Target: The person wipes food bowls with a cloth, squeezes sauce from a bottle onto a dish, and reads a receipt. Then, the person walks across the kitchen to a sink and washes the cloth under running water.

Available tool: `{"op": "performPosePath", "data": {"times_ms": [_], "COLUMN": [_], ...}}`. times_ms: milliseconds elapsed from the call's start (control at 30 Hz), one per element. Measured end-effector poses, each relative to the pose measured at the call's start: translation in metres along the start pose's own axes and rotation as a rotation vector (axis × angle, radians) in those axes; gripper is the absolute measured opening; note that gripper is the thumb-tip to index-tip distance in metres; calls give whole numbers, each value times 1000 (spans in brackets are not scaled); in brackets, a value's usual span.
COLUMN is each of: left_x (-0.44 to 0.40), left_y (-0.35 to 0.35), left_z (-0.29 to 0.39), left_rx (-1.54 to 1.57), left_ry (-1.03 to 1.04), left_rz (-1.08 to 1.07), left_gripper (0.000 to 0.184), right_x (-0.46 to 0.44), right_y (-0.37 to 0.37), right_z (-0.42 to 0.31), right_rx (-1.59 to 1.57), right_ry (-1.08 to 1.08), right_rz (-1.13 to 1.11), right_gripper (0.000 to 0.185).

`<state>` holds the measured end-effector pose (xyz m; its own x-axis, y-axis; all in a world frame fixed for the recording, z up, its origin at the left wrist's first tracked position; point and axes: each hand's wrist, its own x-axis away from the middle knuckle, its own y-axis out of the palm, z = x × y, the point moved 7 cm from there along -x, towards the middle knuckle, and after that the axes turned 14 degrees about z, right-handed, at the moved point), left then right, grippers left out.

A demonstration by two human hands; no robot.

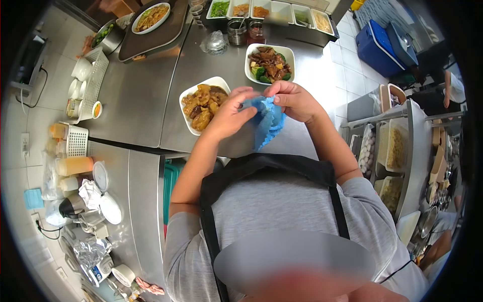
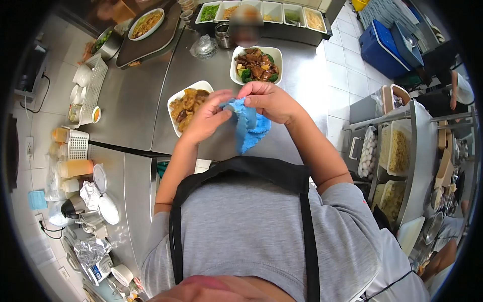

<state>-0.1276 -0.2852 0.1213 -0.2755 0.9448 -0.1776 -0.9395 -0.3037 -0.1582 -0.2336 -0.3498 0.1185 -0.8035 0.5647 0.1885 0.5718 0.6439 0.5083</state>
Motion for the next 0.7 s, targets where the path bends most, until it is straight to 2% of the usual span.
{"op": "performPosePath", "data": {"times_ms": [67, 100, 133, 200, 233, 367, 467, 500, 600, 700], "left_x": [-1, -2, -3, -2, 1, 6, 21, 26, 32, 27], "left_y": [10, 11, 11, 7, 5, 12, 25, 27, 24, 8], "left_z": [-8, -10, -12, -22, -27, -36, -42, -39, -48, -56], "left_rx": [-17, -22, -28, 18, 41, -5, 27, -10, -37, -119], "left_ry": [21, 36, 53, -154, -262, -199, -146, -130, -82, -131], "left_rz": [-60, -48, -36, -10, 5, 190, 291, 238, 154, 70], "left_gripper": [18, 15, 13, 12, 11, 16, 22, 30, 31, 26], "right_x": [5, 7, 9, 10, 12, 8, 8, 7, 5, -15], "right_y": [0, -5, -7, -8, -3, -8, -15, -19, -23, -24], "right_z": [-17, -22, -29, -38, -41, -18, 14, 26, 45, 61], "right_rx": [155, 294, 505, 928, 1060, 1092, 836, 689, 557, 683], "right_ry": [-143, -156, -257, -449, -625, -597, -461, -420, -449, -324], "right_rz": [-25, -28, -19, -2, 15, 440, 585, 563, 506, 429], "right_gripper": [6, 6, 6, 7, 10, 12, 16, 18, 18, 19]}}
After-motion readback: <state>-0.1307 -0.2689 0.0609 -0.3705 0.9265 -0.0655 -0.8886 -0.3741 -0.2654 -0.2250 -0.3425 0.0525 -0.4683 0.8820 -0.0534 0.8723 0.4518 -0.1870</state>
